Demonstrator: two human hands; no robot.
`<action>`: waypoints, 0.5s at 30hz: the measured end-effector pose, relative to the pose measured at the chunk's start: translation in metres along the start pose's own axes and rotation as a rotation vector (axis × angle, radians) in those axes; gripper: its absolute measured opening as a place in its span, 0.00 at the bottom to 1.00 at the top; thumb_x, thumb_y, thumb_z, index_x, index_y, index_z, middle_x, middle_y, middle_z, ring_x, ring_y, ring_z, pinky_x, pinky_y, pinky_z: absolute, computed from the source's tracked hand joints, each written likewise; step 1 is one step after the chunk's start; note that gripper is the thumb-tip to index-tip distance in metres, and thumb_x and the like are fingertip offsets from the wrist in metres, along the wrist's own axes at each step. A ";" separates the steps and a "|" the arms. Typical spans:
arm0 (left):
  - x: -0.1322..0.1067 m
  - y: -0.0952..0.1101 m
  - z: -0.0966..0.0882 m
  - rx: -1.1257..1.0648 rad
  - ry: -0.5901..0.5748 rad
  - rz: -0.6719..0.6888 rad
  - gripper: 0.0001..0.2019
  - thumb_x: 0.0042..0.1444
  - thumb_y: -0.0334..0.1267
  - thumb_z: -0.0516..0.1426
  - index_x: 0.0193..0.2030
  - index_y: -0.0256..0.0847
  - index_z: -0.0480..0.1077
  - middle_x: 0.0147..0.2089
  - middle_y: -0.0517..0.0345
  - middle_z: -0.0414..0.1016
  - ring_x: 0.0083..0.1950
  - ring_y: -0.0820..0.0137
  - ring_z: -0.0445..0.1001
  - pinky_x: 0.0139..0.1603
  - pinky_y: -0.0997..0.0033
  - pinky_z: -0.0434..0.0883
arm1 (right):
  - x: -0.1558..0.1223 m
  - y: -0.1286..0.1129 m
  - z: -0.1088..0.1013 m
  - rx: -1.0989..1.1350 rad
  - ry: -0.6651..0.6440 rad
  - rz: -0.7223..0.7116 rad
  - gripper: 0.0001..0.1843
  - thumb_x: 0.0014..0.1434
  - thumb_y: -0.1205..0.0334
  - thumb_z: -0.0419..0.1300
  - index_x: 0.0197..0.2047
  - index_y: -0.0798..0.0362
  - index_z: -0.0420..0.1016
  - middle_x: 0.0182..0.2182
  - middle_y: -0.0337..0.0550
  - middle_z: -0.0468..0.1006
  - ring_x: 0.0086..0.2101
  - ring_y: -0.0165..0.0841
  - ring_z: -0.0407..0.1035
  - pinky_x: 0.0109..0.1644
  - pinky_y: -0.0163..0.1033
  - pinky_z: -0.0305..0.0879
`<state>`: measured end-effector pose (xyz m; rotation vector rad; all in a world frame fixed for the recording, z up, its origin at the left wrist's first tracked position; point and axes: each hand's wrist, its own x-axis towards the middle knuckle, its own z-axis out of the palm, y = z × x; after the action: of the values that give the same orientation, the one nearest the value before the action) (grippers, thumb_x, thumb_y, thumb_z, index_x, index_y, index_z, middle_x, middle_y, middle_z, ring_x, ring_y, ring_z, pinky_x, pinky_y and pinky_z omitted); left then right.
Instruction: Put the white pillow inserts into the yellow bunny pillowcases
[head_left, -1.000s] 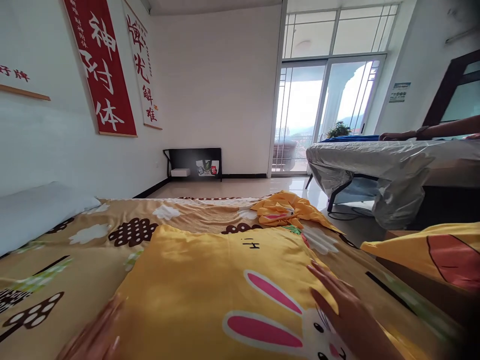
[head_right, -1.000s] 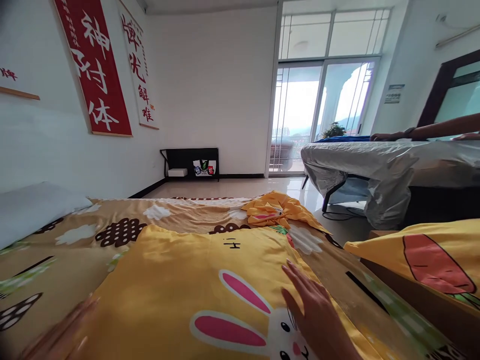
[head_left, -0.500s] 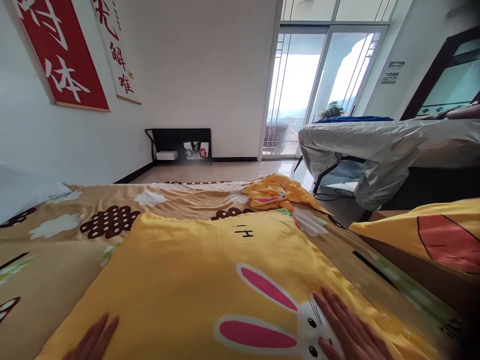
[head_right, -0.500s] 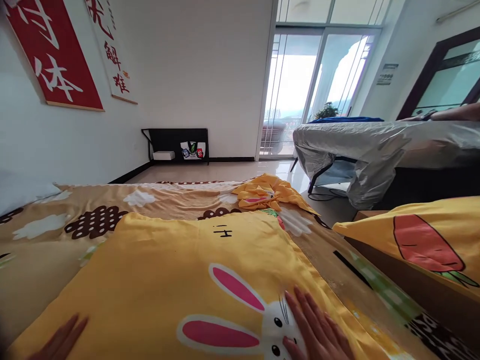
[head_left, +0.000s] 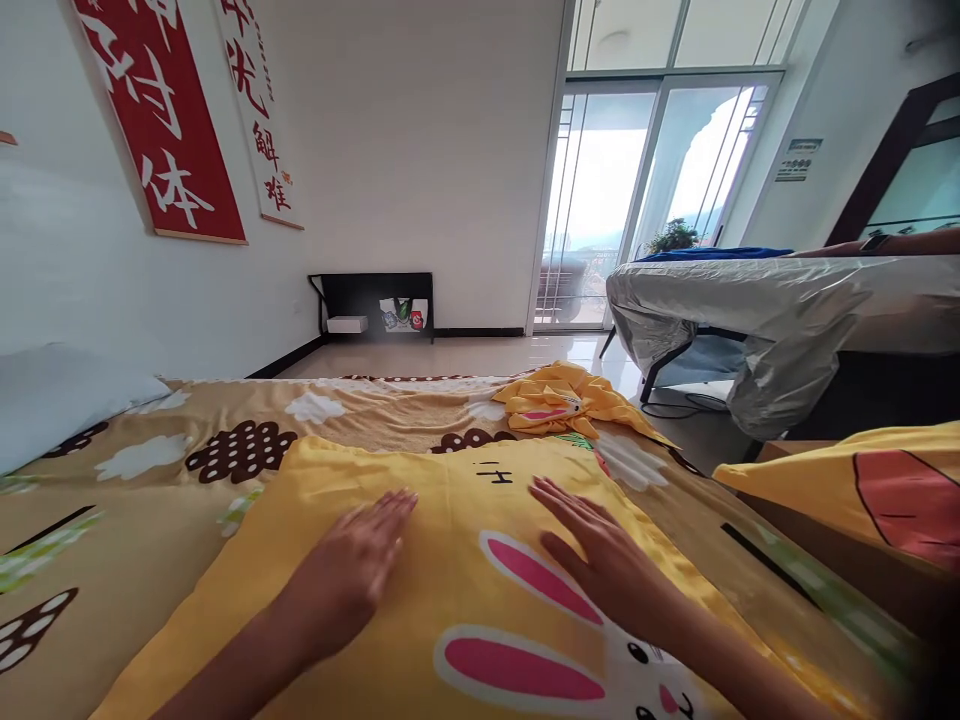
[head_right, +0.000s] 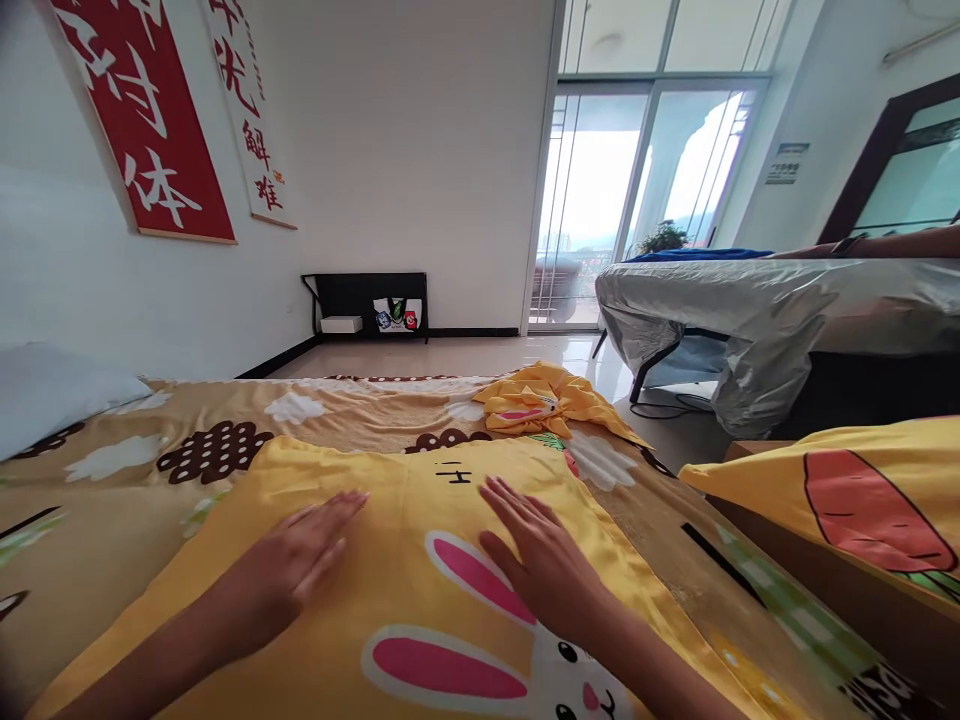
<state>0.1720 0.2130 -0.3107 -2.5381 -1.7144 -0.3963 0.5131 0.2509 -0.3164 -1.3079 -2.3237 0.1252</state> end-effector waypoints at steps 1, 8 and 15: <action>0.037 0.015 -0.001 -0.019 -0.064 0.007 0.26 0.64 0.39 0.40 0.69 0.43 0.53 0.70 0.59 0.53 0.70 0.69 0.52 0.69 0.62 0.53 | 0.033 -0.023 0.004 0.028 -0.041 -0.060 0.31 0.66 0.44 0.43 0.67 0.48 0.57 0.65 0.44 0.57 0.64 0.41 0.51 0.66 0.53 0.51; 0.135 -0.032 0.055 -0.066 -0.214 -0.223 0.25 0.65 0.44 0.39 0.61 0.40 0.65 0.65 0.53 0.64 0.67 0.67 0.59 0.66 0.63 0.56 | 0.122 0.011 0.066 0.087 -0.288 -0.011 0.30 0.68 0.45 0.38 0.63 0.50 0.63 0.63 0.44 0.62 0.64 0.38 0.52 0.66 0.52 0.47; 0.099 -0.158 0.085 0.018 -0.293 -0.472 0.26 0.62 0.44 0.39 0.64 0.42 0.62 0.69 0.54 0.56 0.71 0.61 0.50 0.69 0.47 0.46 | 0.122 0.124 0.071 -0.053 -0.305 0.236 0.31 0.67 0.46 0.35 0.62 0.50 0.66 0.62 0.42 0.63 0.63 0.38 0.53 0.66 0.50 0.46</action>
<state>0.0770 0.3790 -0.3843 -2.2452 -2.4132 -0.0198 0.5259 0.4293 -0.3739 -1.6883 -2.4213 0.3642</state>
